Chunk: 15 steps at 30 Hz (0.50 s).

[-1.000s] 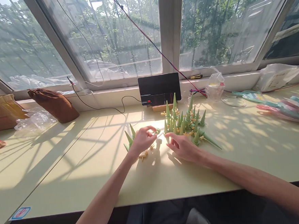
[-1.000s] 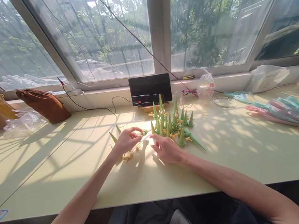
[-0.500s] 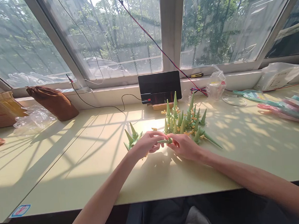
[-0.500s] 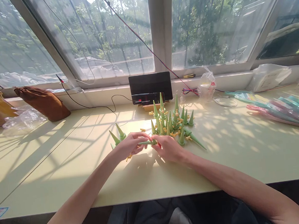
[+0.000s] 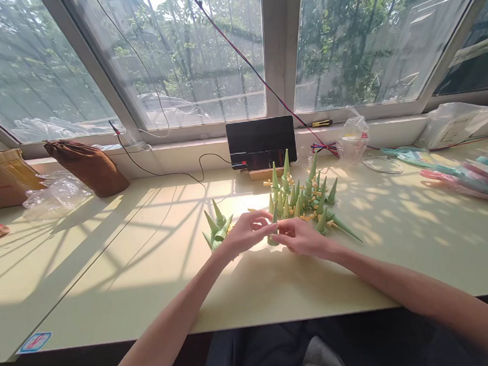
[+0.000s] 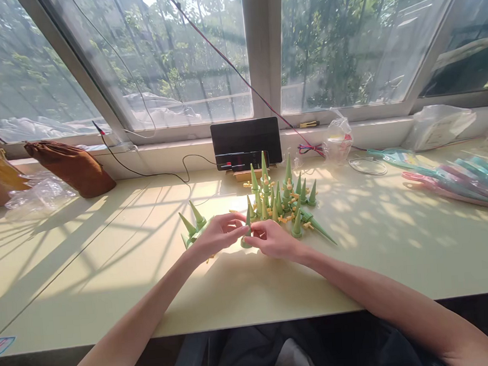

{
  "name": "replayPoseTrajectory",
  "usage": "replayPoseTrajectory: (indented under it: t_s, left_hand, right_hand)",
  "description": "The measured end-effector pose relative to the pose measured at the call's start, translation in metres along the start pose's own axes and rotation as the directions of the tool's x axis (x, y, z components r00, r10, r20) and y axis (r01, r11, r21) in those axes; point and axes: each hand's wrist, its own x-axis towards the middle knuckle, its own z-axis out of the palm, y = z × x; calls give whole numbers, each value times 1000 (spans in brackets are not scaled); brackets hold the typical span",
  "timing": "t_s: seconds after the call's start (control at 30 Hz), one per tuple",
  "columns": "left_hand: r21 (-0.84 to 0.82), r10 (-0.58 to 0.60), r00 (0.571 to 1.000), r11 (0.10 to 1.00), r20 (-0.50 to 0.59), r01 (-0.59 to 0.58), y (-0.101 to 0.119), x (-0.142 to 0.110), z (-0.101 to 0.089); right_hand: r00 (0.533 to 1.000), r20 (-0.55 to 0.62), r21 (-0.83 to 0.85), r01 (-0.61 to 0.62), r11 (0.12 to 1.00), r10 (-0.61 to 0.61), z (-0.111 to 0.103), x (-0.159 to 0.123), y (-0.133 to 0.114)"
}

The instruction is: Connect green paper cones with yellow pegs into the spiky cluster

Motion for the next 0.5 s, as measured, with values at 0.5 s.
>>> replayPoseTrajectory:
  t_s: [0.5]
  left_hand:
    - [-42,11,994,999,-105,-16,7,-2,9]
  right_hand:
    - [991,120,55,-59,997,52,3,-1,-3]
